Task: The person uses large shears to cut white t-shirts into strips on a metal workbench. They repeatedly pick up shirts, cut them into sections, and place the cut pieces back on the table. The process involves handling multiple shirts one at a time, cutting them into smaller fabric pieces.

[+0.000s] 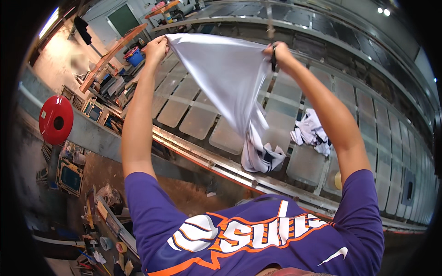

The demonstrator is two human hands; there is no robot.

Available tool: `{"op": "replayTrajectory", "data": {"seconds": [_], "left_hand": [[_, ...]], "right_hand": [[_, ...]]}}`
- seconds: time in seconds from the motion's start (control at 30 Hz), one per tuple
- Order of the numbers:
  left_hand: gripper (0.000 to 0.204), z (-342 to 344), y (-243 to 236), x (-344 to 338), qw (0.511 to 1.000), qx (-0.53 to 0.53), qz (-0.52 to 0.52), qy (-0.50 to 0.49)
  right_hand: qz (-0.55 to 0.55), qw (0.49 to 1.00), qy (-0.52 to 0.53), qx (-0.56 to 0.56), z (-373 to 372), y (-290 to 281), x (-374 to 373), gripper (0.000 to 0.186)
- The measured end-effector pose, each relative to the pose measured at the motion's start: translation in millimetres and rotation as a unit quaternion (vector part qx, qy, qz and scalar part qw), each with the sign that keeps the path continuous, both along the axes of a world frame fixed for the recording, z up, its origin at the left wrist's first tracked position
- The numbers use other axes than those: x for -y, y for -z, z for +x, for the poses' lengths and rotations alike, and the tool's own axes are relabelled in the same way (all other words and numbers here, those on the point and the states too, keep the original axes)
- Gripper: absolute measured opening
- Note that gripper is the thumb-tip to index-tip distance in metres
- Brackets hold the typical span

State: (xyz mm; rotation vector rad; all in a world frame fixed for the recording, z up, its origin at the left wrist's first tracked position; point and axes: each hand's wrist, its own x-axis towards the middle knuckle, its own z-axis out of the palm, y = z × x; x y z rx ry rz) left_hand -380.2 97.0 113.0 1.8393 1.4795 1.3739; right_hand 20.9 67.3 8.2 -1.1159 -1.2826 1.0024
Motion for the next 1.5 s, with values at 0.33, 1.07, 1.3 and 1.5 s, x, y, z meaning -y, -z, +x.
{"op": "replayTrajectory", "data": {"seconds": [0.33,1.07,1.3,1.5], "left_hand": [[0.019,4.1,-80.7,67.7,0.953,0.241,0.163,0.081],[0.018,8.6,429.4,338.2,0.858,0.368,-0.351,-0.071],[0.018,-3.3,444.8,350.0,0.865,0.332,-0.370,-0.065],[0.017,-2.7,454.4,356.2,0.885,0.290,-0.361,-0.052]], "right_hand": [[0.195,0.952,0.079,-0.223,22.3,-190.6,31.0,0.021],[-0.290,0.927,0.156,0.178,0.6,301.7,395.5,0.030],[-0.302,0.932,0.141,0.144,1.3,299.4,404.8,0.032],[-0.309,0.930,0.143,0.139,13.5,301.9,405.3,0.033]]}}
